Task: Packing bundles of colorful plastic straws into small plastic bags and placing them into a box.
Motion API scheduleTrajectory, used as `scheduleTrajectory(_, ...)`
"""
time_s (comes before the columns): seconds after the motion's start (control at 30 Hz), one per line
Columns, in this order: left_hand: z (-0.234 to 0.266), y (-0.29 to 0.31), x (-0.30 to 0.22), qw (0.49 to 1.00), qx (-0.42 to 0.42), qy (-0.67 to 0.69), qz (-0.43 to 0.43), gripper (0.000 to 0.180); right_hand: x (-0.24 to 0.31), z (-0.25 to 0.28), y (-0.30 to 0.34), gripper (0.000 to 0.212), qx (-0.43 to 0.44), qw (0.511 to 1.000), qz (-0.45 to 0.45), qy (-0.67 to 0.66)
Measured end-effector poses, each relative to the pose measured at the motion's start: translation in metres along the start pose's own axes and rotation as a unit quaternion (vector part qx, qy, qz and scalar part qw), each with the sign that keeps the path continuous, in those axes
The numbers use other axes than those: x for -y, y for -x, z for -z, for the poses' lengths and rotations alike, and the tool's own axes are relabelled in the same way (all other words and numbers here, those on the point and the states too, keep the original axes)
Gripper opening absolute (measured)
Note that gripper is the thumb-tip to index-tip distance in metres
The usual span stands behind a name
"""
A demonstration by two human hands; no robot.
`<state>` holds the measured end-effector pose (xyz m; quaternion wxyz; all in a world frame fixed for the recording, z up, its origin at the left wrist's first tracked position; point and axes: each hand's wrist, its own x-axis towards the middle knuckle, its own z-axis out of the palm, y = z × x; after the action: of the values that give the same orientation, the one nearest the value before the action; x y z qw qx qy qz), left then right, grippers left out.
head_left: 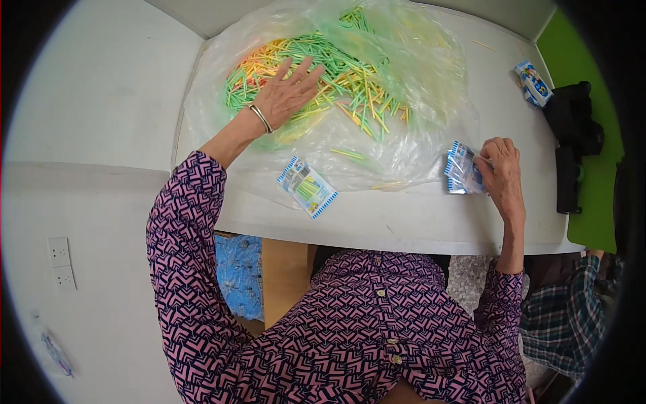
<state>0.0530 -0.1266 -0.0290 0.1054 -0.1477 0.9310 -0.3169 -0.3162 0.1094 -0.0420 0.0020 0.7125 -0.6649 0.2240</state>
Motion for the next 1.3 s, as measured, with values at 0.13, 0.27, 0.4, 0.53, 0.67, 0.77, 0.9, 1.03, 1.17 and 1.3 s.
scheduleTrajectory(0.13,-0.008,-0.007,0.002,0.999,-0.014,0.005,-0.028,0.038,0.001,0.000,0.005,0.011,0.019,0.996,-0.069,-0.058)
scheduleTrajectory(0.27,0.003,-0.002,0.005,0.994,0.001,0.101,0.030,0.043,-0.010,-0.008,0.006,0.008,-0.005,0.991,-0.097,-0.091)
scheduleTrajectory(0.4,0.018,0.009,0.000,0.979,0.040,0.197,0.045,0.050,-0.015,-0.006,0.007,0.008,0.009,0.991,-0.089,-0.096)
scheduleTrajectory(0.53,0.010,0.009,-0.017,0.976,0.020,0.197,0.093,0.051,-0.009,0.002,0.007,0.007,-0.001,0.995,-0.083,-0.054)
scheduleTrajectory(0.67,0.005,0.004,-0.022,0.965,-0.014,0.216,0.146,0.051,0.000,0.017,0.008,0.005,-0.010,0.993,-0.083,-0.080)
scheduleTrajectory(0.77,0.029,-0.003,-0.031,0.941,-0.077,0.288,0.162,0.052,0.020,0.027,0.005,0.006,0.003,0.972,-0.135,-0.190)
scheduleTrajectory(0.9,0.073,-0.020,-0.051,0.802,-0.139,0.572,0.105,0.055,0.052,0.009,-0.022,0.010,-0.027,0.920,-0.090,-0.381)
scheduleTrajectory(1.03,0.098,-0.038,-0.075,0.665,-0.125,0.730,0.096,0.054,0.074,-0.013,-0.037,0.010,0.015,0.864,-0.125,-0.488)
scheduleTrajectory(1.17,0.088,-0.036,-0.095,0.428,-0.058,0.890,0.146,0.042,0.089,-0.037,-0.039,0.012,0.017,0.896,-0.103,-0.431)
scheduleTrajectory(1.3,0.063,-0.018,-0.097,0.444,0.005,0.878,0.178,0.035,0.091,-0.050,-0.038,0.015,0.024,0.917,-0.086,-0.389)
